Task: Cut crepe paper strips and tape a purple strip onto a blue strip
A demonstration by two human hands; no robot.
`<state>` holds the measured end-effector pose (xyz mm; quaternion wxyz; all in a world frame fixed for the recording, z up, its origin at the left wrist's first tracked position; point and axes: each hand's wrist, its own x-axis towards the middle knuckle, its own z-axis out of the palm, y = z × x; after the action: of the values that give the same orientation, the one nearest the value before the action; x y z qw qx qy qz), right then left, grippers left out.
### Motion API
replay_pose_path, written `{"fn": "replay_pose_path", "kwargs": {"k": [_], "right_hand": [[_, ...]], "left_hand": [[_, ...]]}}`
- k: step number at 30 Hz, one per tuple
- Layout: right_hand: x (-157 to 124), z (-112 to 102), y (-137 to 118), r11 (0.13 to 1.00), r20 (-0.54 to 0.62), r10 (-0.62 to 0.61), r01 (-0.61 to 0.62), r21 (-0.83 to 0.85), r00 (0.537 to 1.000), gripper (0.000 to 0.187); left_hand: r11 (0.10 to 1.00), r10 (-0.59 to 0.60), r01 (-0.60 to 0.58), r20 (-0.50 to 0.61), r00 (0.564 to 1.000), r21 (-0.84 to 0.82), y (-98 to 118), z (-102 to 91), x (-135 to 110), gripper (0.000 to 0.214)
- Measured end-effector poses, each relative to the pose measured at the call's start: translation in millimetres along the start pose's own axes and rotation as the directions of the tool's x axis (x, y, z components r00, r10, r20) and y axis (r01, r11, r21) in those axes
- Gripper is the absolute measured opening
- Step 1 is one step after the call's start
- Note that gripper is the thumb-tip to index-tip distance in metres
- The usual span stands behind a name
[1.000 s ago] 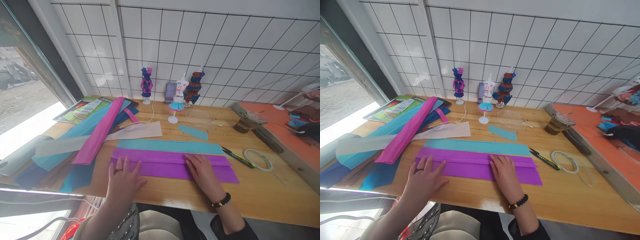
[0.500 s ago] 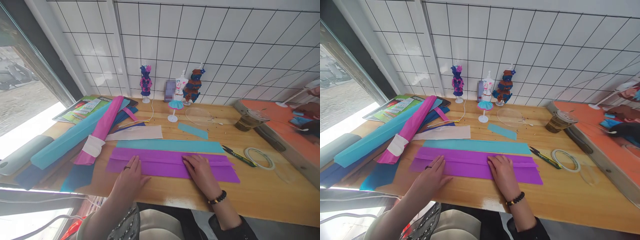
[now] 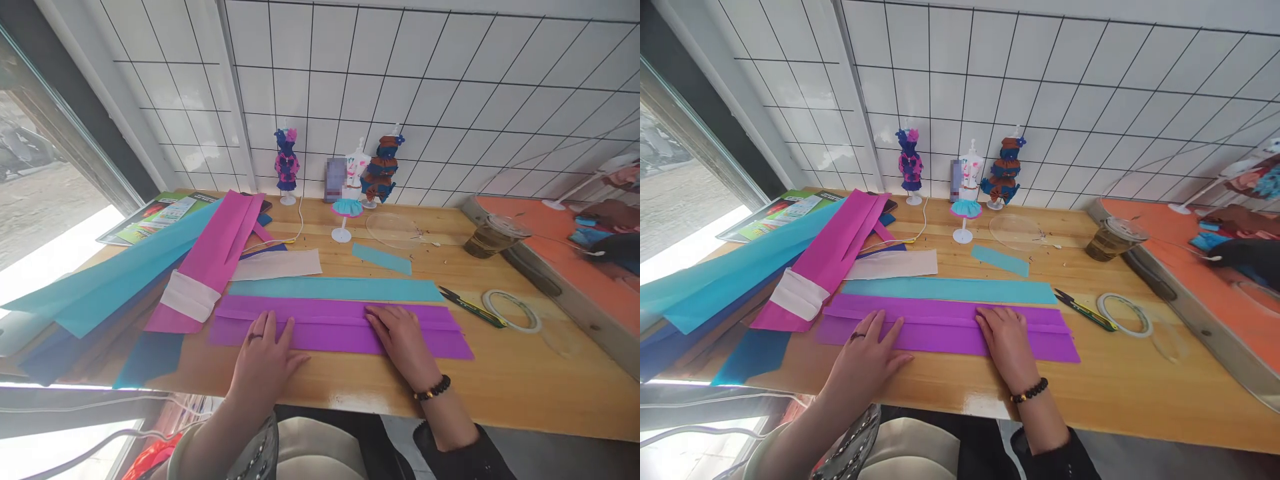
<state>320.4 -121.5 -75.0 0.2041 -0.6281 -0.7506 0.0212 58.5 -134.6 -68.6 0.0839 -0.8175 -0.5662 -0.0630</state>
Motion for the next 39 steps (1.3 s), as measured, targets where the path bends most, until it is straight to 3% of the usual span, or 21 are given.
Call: {"fn": "replay_pose_path", "kwargs": {"k": [5, 10, 17, 23, 29, 34, 39], "right_hand": [[-5, -7, 11, 0.996, -0.005, 0.036, -0.036, 0.077, 0.999, 0.031], [-11, -11, 21, 0.994, -0.005, 0.015, -0.015, 0.106, 1.000, 0.031], [-7, -7, 19, 1.000, -0.010, -0.010, 0.010, 0.002, 1.000, 0.029], [-7, -8, 17, 0.995, -0.044, -0.032, 0.028, -0.093, 0.999, 0.026], [-12, -7, -21, 0.981, -0.148, -0.183, 0.170, -0.097, 0.972, 0.026], [-19, 2, -73, 0.903, -0.016, -0.430, 0.430, 0.019, 0.903, 0.034], [-18, 10, -96, 0.902, 0.048, -0.432, 0.430, 0.042, 0.901, 0.036]], "left_hand": [[1.000, 0.008, -0.008, -0.015, 1.000, 0.003, 0, -0.7, 1, 0.057], [0.993, 0.115, -0.116, -0.015, 0.993, -0.013, 1, 7.9, 4, 0.058], [0.988, 0.146, -0.148, -0.048, 0.988, -0.044, 2, 20.3, 3, 0.058], [0.988, 0.132, -0.136, -0.061, 0.989, -0.071, 1, 20.0, 2, 0.058], [0.988, 0.143, -0.145, -0.039, 0.989, -0.058, 4, 13.3, 2, 0.059], [0.989, 0.119, -0.123, -0.054, 0.991, -0.085, 6, 11.6, 3, 0.059], [0.987, 0.126, -0.131, -0.064, 0.990, -0.089, 6, 12.4, 3, 0.056]]}}
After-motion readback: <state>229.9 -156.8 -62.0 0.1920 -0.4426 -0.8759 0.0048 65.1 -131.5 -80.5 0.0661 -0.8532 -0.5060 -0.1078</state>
